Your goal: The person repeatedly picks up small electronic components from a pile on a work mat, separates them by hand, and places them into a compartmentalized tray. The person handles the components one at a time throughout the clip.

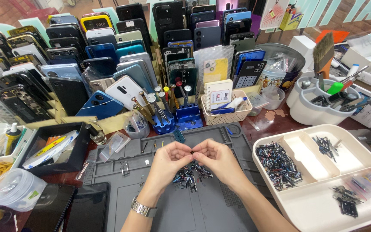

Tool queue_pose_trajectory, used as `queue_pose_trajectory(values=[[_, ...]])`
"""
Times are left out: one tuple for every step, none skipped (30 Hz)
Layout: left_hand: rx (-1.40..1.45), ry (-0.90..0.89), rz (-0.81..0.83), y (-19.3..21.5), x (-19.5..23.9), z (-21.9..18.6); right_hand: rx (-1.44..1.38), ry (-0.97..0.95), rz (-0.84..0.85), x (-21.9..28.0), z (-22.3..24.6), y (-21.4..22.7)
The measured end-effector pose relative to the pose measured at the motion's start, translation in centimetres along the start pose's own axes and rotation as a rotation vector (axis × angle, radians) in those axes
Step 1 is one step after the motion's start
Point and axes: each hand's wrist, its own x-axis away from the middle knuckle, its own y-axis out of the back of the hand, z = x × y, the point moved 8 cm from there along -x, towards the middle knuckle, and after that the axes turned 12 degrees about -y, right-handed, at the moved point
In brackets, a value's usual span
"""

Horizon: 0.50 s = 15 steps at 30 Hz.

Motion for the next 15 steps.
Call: queue_pose_trajectory(values=[[-0.073, -0.035, 0.007, 0.0, -0.1, -0.6, 0.001, -0.027, 0.010, -0.1, -0.3, 0.0], [-0.146, -0.070, 0.013, -0.1, -0.2, -1.2, 0.002, -0.053, 0.020, -0.2, -0.7, 0.0], [-0.192, -0.057, 0.021, -0.1, -0.1, -1.5, 0.012, -0.060, 0.036, -0.3, -0.8, -0.1], [-0.238, -0.044, 0.029, -0.1, 0.0, -1.8, 0.021, -0.067, 0.053, -0.4, -1.0, -0.2], [-0.284, -0.030, 0.037, -0.1, 0.2, -2.2, 0.030, -0.075, 0.069, -0.5, -1.2, -0.2], [-0.334, -0.045, 0.061, 0.0, 0.2, -2.7, 0.010, -0.062, 0.055, -0.6, -1.3, 0.0], [-0.383, -0.060, 0.086, 0.2, 0.3, -3.3, -0.010, -0.048, 0.040, -0.7, -1.3, 0.3], [-0.432, -0.075, 0.112, 0.4, 0.4, -3.8, -0.029, -0.035, 0.026, -0.8, -1.4, 0.5], [-0.520, -0.088, 0.146, 0.6, 0.6, -4.2, -0.043, -0.038, 0.024, -0.9, -1.5, 0.6], [-0.607, -0.102, 0.181, 0.8, 0.9, -4.5, -0.057, -0.041, 0.022, -1.0, -1.6, 0.7], [-0.694, -0.114, 0.217, 0.7, 1.0, -4.6, -0.070, -0.045, 0.020, -1.0, -1.8, 0.9], [-0.729, -0.128, 0.226, 0.7, 1.1, -4.7, -0.074, -0.040, 0.032, -1.0, -1.8, 0.8], [-0.765, -0.142, 0.235, 0.7, 1.2, -4.7, -0.078, -0.034, 0.045, -1.0, -1.7, 0.6], [-0.802, -0.155, 0.243, 0.6, 1.2, -4.7, -0.082, -0.027, 0.059, -1.0, -1.6, 0.5], [-0.803, -0.187, 0.235, 0.6, 1.3, -4.8, -0.075, -0.031, 0.057, -0.9, -1.5, 0.4]])
